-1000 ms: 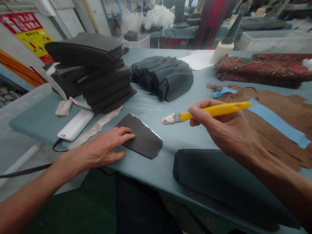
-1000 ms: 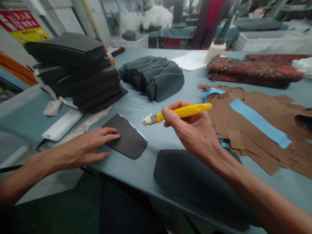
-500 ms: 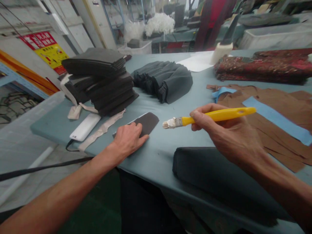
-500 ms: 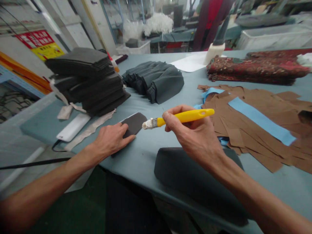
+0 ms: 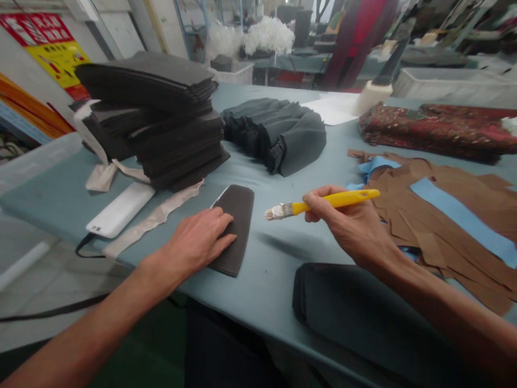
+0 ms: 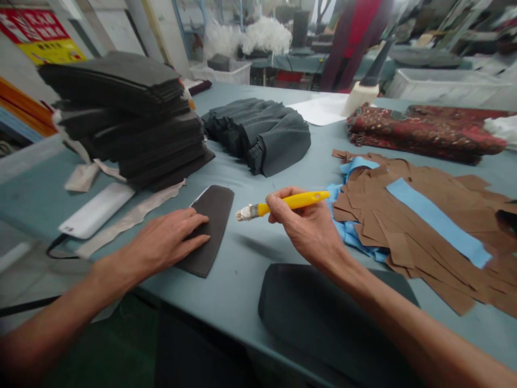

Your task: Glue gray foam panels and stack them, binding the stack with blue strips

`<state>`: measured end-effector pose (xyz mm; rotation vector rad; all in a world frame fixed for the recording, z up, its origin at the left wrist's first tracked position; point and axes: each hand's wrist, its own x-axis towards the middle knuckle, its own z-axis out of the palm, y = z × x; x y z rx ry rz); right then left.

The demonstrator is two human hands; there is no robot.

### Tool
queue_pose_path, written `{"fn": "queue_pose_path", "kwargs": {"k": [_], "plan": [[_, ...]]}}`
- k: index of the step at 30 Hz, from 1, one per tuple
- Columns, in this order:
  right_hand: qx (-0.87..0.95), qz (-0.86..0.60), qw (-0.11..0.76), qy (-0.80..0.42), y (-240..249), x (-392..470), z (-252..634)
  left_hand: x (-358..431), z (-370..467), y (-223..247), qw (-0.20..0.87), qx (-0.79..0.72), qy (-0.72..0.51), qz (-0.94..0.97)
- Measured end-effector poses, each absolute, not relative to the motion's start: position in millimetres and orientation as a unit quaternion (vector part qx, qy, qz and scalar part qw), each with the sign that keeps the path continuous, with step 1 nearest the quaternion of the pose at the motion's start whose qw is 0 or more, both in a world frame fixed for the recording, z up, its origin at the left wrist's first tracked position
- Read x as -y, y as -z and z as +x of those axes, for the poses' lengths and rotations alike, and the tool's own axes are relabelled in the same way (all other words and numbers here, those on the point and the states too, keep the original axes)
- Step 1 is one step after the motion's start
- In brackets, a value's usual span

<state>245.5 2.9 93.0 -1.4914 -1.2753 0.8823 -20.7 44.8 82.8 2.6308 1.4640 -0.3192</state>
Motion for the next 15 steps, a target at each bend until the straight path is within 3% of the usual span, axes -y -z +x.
{"fn": "queue_pose_path", "kwargs": {"k": [7,15], "plan": [[0.518,-0.621,0.471,-0.352,-78,-37,233,-53,-31,-64,0.075,-0.438,0.060,0.894],[0.553,-0.607,0.472,-0.321,-66,-72,230,-43,-33,-48,-0.040,-0.402,-0.059,0.913]]}}
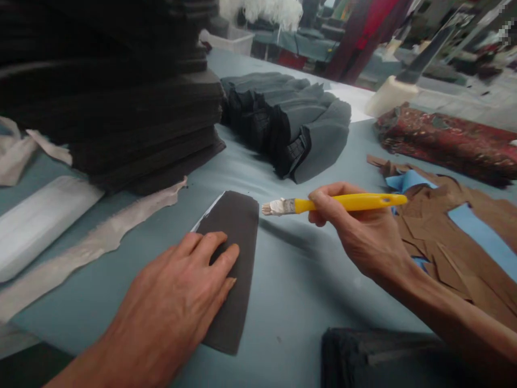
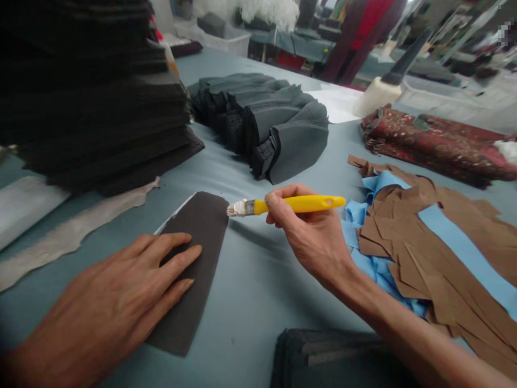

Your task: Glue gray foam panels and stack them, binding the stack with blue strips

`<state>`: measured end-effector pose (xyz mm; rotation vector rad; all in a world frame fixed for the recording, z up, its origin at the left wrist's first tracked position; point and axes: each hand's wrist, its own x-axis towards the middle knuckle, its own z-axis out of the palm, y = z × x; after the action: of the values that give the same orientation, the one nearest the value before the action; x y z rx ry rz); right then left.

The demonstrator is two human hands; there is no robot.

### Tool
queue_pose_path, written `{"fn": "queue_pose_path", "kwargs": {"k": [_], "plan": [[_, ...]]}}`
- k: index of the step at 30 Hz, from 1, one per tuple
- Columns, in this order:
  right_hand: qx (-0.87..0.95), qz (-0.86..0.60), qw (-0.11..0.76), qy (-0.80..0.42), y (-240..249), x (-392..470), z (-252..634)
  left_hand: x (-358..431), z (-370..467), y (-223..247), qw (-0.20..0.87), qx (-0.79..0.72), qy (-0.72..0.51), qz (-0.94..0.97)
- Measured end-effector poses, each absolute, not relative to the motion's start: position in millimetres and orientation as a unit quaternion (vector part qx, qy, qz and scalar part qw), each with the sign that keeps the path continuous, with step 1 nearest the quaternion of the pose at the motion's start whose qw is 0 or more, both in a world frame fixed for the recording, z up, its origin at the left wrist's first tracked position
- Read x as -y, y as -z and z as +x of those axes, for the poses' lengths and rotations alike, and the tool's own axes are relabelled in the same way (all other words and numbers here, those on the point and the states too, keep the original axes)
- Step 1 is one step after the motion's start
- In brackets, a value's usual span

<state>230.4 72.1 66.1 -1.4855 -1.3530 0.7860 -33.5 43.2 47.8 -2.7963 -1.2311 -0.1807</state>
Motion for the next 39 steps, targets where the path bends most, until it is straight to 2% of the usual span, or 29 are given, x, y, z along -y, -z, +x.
{"fn": "queue_pose_path", "kwargs": {"k": [3,12,23,39], "plan": [[0.558,-0.602,0.484,-0.305,-63,-81,228,-38,-34,-44,0.059,0.398,0.082,-0.912],[0.555,-0.583,0.505,-0.312,-65,-93,219,-32,-44,-30,0.018,0.418,0.065,-0.906],[0.536,-0.583,0.499,-0.352,-63,-100,214,-32,-39,-34,0.012,0.421,0.078,-0.903],[0.551,-0.601,0.469,-0.339,-65,-91,218,-35,-31,-42,0.047,0.412,0.079,-0.906]]}}
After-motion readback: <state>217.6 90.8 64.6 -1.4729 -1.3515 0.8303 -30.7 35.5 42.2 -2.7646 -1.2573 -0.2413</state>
